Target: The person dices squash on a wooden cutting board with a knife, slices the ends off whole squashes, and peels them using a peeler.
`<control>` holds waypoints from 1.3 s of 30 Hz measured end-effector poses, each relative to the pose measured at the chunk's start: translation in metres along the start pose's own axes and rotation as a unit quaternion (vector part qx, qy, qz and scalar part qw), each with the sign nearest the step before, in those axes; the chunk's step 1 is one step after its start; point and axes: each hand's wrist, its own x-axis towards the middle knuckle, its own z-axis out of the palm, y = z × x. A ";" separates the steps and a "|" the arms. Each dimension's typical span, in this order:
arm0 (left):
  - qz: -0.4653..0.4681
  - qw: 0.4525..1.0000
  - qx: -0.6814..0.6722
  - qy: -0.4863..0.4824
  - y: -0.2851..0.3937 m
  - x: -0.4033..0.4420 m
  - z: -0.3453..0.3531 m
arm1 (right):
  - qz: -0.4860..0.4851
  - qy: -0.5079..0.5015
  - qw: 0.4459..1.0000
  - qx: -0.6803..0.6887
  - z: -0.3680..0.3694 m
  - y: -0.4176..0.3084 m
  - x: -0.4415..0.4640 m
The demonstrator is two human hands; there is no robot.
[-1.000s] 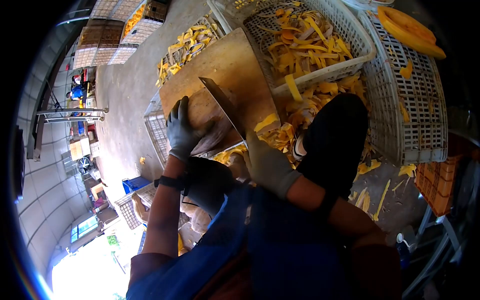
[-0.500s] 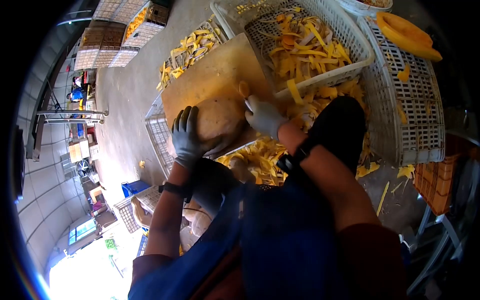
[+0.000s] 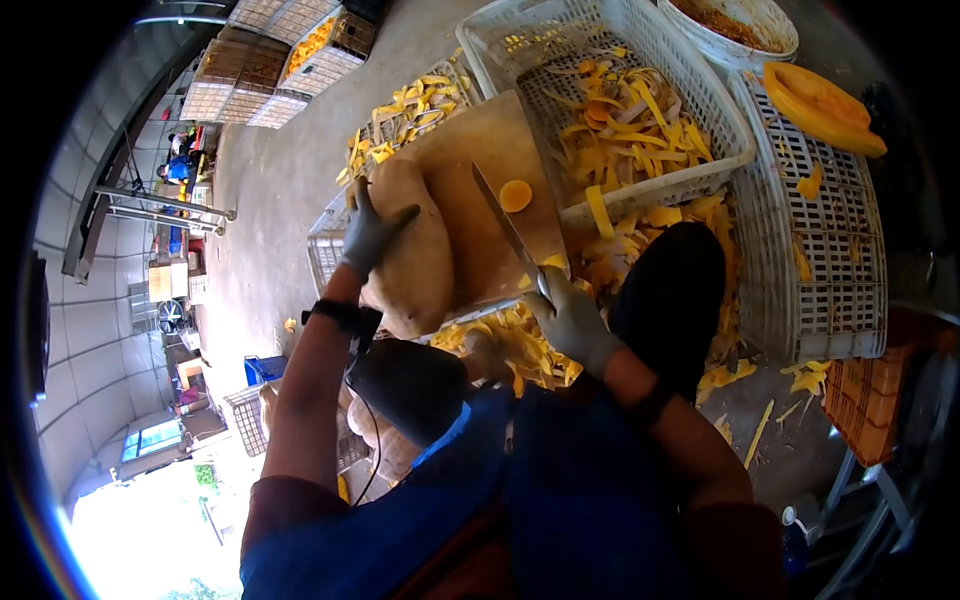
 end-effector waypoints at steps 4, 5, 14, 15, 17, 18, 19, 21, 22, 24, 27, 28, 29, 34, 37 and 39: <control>-0.099 0.988 0.010 -0.116 -0.014 0.020 0.003 | -0.024 0.017 0.999 -0.030 -0.008 -0.010 0.014; -0.080 0.986 0.034 -0.146 -0.012 0.026 -0.001 | -0.029 0.025 0.998 -0.050 -0.008 -0.016 0.020; 0.173 0.982 0.030 -0.067 0.018 0.007 0.011 | -0.049 0.041 0.987 -0.144 -0.010 -0.042 0.038; 0.166 0.983 0.026 -0.078 0.021 0.008 0.009 | -0.051 0.037 0.985 -0.158 -0.008 -0.041 0.039; 0.121 0.984 0.048 -0.120 0.033 0.015 0.004 | -0.046 0.022 0.984 -0.170 -0.005 -0.040 0.042; 0.099 0.983 0.060 -0.140 0.037 0.018 0.003 | -0.039 0.014 0.985 -0.169 -0.004 -0.039 0.043; 0.098 0.983 0.068 -0.140 0.038 0.020 0.003 | -0.032 0.007 0.985 -0.169 -0.003 -0.039 0.046; 0.097 0.981 0.085 -0.142 0.041 0.022 0.003 | -0.024 0.004 0.986 -0.163 -0.006 -0.047 0.050; 0.092 0.981 0.081 -0.151 0.044 0.022 0.002 | -0.020 0.000 0.987 -0.159 -0.007 -0.051 0.051; 0.079 0.980 0.072 -0.169 0.048 0.020 0.000 | -0.025 -0.007 0.986 -0.162 -0.007 -0.049 0.053; 0.089 0.982 0.072 -0.147 0.047 0.018 0.002 | -0.033 -0.029 0.981 -0.190 -0.008 -0.044 0.059; 0.090 0.982 0.076 -0.149 0.047 0.018 0.002 | -0.034 -0.039 0.978 -0.203 -0.008 -0.043 0.061; 0.092 0.981 0.080 -0.151 0.047 0.019 0.002 | -0.022 -0.052 0.976 -0.211 -0.010 -0.045 0.061; 0.109 0.981 0.077 -0.140 0.047 0.018 0.004 | 0.047 -0.127 0.954 -0.267 -0.012 -0.071 0.071; 0.137 0.982 0.063 -0.117 0.042 0.017 0.005 | 0.007 -0.181 0.943 -0.278 -0.012 -0.056 0.092; 0.152 0.982 0.049 -0.098 0.038 0.018 0.009 | 0.024 -0.166 0.947 -0.274 0.002 -0.040 0.112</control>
